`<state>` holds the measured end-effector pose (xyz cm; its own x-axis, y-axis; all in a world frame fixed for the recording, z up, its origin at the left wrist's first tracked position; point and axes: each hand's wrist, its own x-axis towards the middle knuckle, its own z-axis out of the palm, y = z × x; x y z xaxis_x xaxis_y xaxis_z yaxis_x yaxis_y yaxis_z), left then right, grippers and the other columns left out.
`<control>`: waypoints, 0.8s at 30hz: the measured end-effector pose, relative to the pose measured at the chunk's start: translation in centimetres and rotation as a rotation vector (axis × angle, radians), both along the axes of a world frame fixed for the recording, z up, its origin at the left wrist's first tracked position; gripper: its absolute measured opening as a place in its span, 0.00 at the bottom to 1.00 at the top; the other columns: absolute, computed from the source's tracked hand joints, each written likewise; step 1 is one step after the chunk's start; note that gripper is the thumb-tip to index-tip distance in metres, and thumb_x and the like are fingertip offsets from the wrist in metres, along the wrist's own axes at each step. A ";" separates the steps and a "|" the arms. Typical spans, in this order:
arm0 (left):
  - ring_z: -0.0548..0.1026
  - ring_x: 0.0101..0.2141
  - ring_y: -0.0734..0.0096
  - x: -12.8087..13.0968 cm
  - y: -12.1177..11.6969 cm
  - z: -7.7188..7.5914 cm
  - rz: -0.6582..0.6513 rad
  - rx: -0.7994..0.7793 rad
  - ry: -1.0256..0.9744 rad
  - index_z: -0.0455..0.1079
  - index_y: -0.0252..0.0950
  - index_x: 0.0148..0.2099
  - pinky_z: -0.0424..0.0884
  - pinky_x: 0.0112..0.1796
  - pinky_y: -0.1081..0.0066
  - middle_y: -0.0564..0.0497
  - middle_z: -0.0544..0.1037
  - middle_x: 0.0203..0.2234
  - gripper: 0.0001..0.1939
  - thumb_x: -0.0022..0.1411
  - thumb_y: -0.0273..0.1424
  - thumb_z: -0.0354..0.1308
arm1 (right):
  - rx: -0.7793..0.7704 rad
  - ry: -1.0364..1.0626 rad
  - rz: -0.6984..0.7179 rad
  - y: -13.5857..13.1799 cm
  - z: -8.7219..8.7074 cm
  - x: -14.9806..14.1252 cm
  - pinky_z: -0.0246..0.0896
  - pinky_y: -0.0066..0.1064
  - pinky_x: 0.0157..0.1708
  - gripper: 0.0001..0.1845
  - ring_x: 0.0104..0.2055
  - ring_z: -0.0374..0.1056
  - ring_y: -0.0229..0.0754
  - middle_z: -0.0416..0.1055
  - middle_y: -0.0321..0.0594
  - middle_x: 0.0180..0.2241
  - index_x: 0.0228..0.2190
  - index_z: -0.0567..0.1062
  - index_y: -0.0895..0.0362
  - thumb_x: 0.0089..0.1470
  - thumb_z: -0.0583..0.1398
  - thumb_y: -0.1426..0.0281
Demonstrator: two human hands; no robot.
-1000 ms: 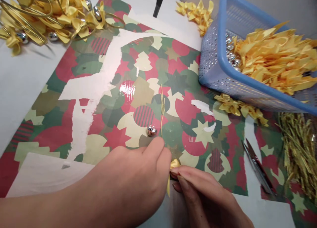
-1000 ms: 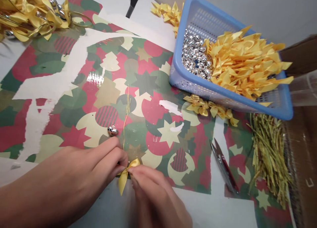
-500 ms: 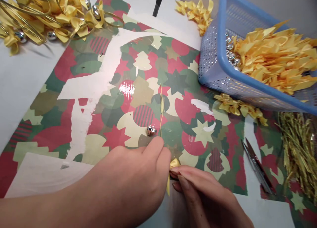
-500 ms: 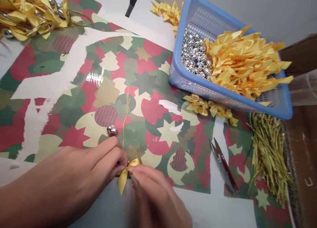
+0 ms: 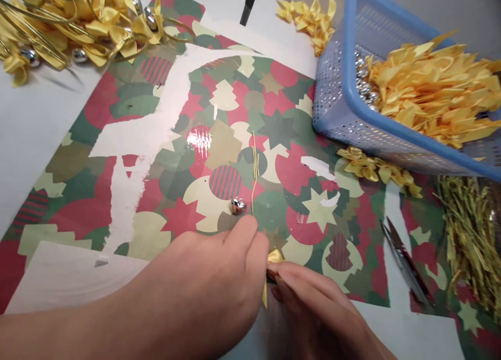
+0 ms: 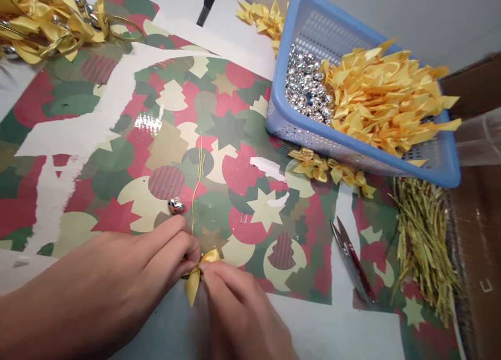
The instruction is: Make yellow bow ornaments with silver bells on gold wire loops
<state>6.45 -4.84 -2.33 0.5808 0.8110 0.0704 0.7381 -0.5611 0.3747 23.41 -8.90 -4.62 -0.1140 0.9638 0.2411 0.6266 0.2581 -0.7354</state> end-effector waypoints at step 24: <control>0.74 0.21 0.62 1.2 -2.5 0.6 0.362 0.012 0.012 0.69 0.34 0.32 0.69 0.17 0.68 0.46 0.75 0.24 0.18 0.58 0.16 0.39 | 0.254 -0.101 0.068 1.0 0.2 -0.3 0.75 0.29 0.30 0.07 0.28 0.76 0.41 0.78 0.38 0.29 0.31 0.79 0.56 0.55 0.60 0.76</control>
